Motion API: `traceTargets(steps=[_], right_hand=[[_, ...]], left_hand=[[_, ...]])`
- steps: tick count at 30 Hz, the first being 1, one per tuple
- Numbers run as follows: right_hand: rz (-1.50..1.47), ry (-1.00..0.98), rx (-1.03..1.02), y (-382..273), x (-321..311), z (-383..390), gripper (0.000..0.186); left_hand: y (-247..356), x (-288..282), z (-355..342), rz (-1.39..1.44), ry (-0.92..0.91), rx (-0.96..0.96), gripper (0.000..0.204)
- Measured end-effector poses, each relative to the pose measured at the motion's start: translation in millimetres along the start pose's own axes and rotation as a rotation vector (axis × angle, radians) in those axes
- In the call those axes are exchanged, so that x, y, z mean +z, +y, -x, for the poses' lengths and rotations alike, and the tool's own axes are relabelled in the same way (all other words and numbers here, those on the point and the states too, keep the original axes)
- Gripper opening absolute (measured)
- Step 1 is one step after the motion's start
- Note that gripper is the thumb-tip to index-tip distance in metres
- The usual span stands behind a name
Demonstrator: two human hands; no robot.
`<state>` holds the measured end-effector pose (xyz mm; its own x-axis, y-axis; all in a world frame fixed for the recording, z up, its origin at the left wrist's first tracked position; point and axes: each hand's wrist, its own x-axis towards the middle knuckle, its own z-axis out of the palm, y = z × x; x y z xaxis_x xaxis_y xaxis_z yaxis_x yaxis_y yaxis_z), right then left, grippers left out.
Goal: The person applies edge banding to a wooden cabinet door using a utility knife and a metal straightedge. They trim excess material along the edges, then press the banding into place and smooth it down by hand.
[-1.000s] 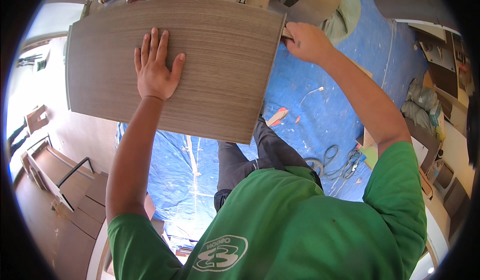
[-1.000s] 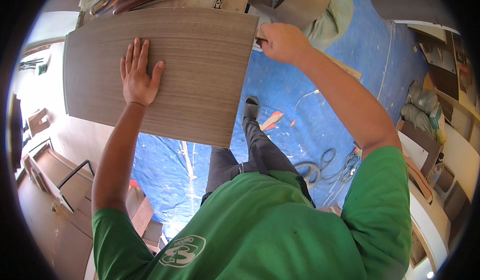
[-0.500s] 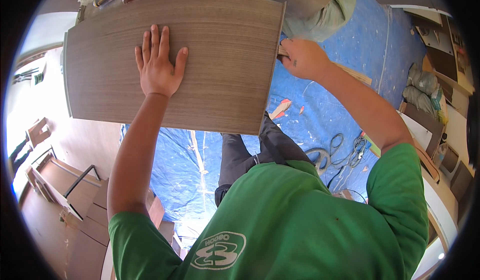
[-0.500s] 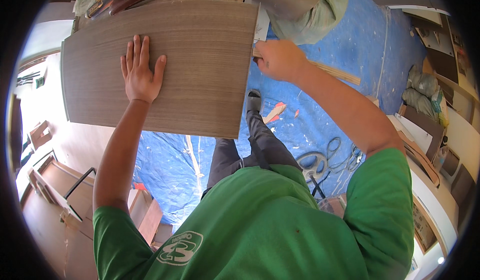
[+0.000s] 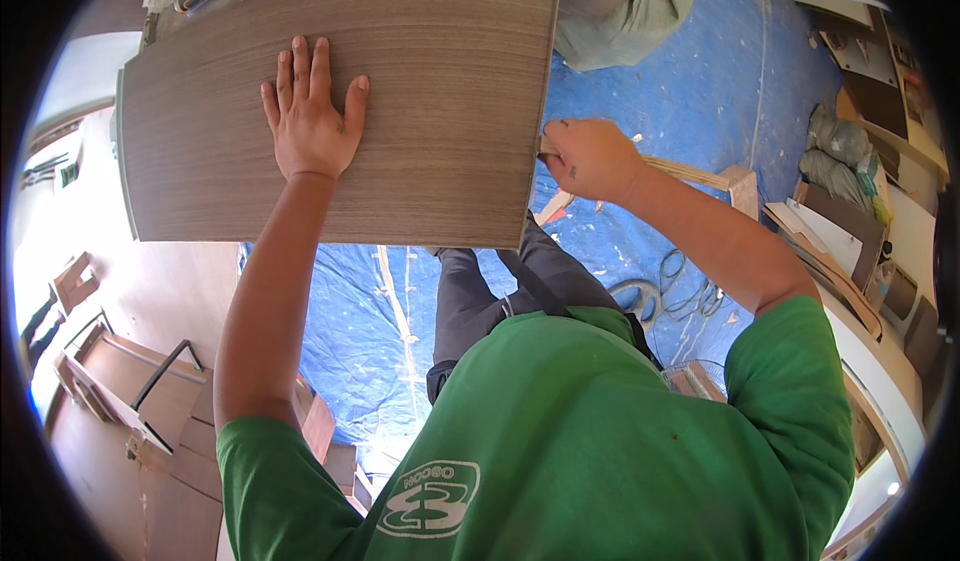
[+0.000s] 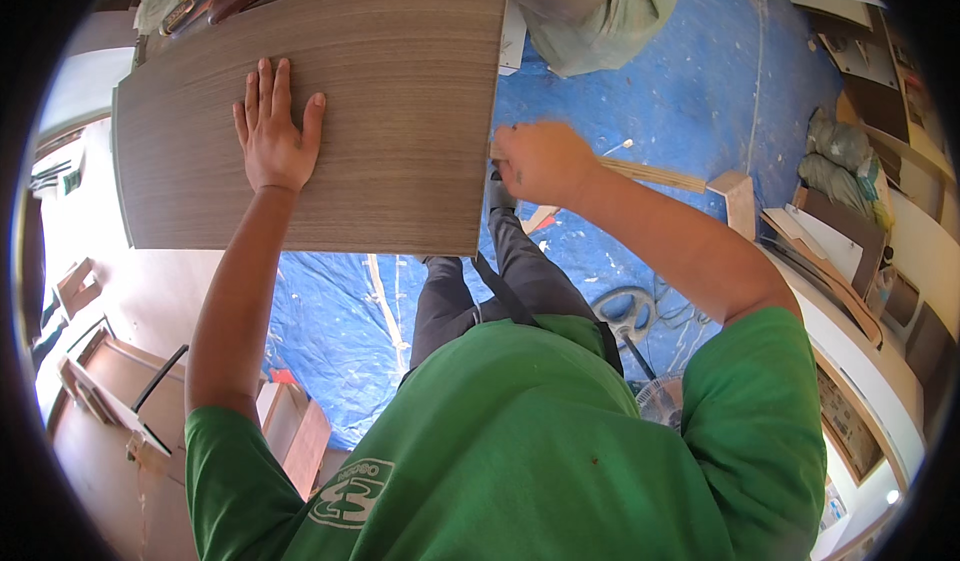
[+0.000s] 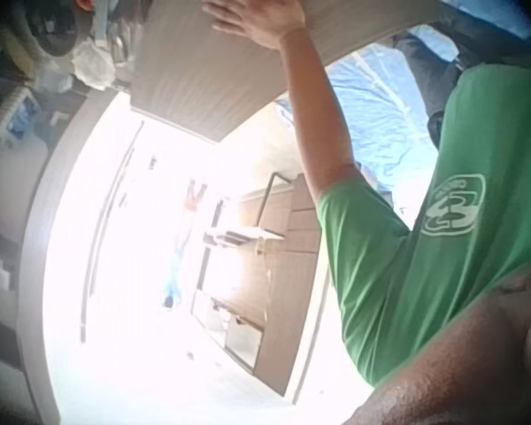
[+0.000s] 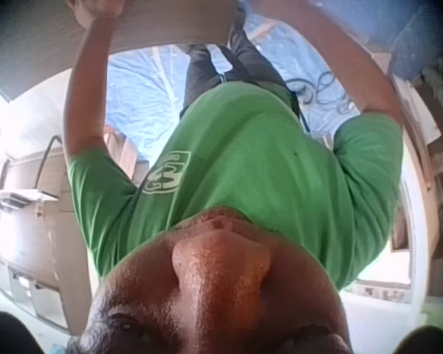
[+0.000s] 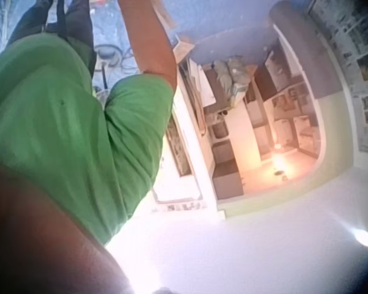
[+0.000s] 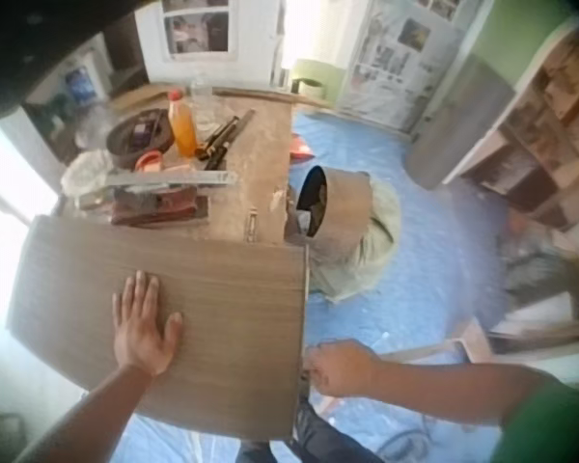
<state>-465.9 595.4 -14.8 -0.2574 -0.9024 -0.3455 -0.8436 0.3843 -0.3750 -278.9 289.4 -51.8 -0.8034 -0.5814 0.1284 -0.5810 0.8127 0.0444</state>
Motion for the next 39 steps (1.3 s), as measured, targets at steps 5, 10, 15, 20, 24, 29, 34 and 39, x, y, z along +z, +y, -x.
traceTargets(steps=[5, 10, 15, 20, 24, 29, 34, 39], right_hand=[[-0.038, -0.074, 0.068, -13.8, 9.2, 12.8, 0.021], [-0.05, -0.133, 0.04, -25.2, 17.1, 27.5, 0.024], [-0.096, -0.215, 0.082, -42.2, 25.2, 43.4, 0.025], [-0.113, -0.094, 0.043, -49.8, 46.8, 59.2, 0.021], [-0.14, -0.101, 0.018, -61.2, 58.6, 72.8, 0.022], [-0.138, -0.076, 0.023, -69.0, 59.7, 78.8, 0.023], [-0.14, -0.209, 0.077, -74.9, 55.6, 80.3, 0.024], [-0.143, -0.212, 0.081, -78.8, 58.8, 83.4, 0.025]], left_hand=[[0.4, -1.2, 0.5, 0.006, 0.004, -0.002, 0.071], [1.3, -0.5, 1.7, -0.018, 0.011, -0.019, 0.07], [1.6, 0.9, 2.6, -0.022, 0.01, -0.032, 0.07], [1.8, 2.5, 2.9, -0.003, 0.029, -0.049, 0.071], [2.4, 3.5, 3.2, -0.02, 0.033, -0.058, 0.071], [2.2, 2.9, 4.3, -0.02, 0.032, -0.066, 0.071], [2.0, 2.5, 2.8, -0.028, 0.035, -0.055, 0.072], [0.3, 2.7, 3.1, -0.037, 0.021, -0.06, 0.073]])
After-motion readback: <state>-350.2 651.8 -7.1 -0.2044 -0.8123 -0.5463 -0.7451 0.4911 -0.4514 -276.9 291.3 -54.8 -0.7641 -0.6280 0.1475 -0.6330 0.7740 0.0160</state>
